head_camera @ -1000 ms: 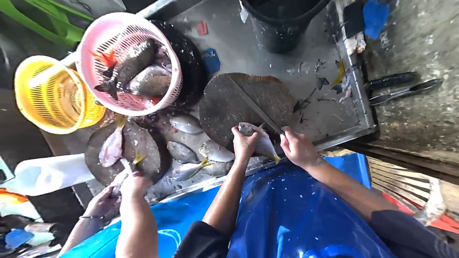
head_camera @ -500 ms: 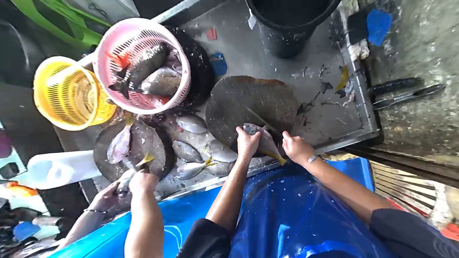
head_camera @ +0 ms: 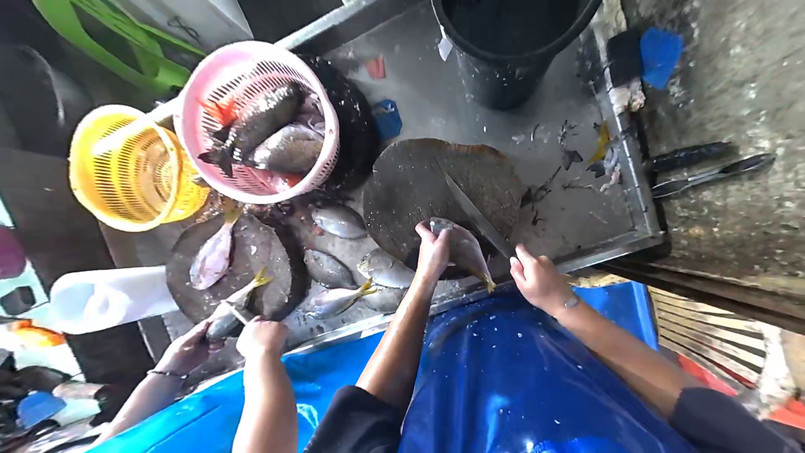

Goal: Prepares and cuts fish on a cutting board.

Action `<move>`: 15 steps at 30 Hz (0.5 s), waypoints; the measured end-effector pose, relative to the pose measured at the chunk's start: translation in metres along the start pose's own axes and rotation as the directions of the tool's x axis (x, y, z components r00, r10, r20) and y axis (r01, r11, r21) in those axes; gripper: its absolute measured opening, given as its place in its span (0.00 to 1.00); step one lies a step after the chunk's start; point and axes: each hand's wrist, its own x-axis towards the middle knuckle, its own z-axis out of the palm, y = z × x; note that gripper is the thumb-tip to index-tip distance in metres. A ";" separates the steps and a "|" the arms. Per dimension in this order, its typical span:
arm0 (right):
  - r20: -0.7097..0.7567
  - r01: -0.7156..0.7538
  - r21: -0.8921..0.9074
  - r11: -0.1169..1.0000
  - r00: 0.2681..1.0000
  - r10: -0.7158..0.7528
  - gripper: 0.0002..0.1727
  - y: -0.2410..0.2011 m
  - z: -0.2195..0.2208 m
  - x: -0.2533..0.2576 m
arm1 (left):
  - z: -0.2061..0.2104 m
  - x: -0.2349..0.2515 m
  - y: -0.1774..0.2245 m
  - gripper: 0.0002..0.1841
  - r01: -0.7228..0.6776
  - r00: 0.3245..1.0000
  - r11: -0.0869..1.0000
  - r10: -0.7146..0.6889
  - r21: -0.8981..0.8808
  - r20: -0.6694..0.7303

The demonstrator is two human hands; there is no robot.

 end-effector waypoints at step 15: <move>-0.298 0.148 -0.034 0.988 0.942 -0.152 0.17 -0.024 -0.011 0.014 | 0.028 0.009 0.028 0.31 0.051 0.997 0.997 -0.053 0.059 0.050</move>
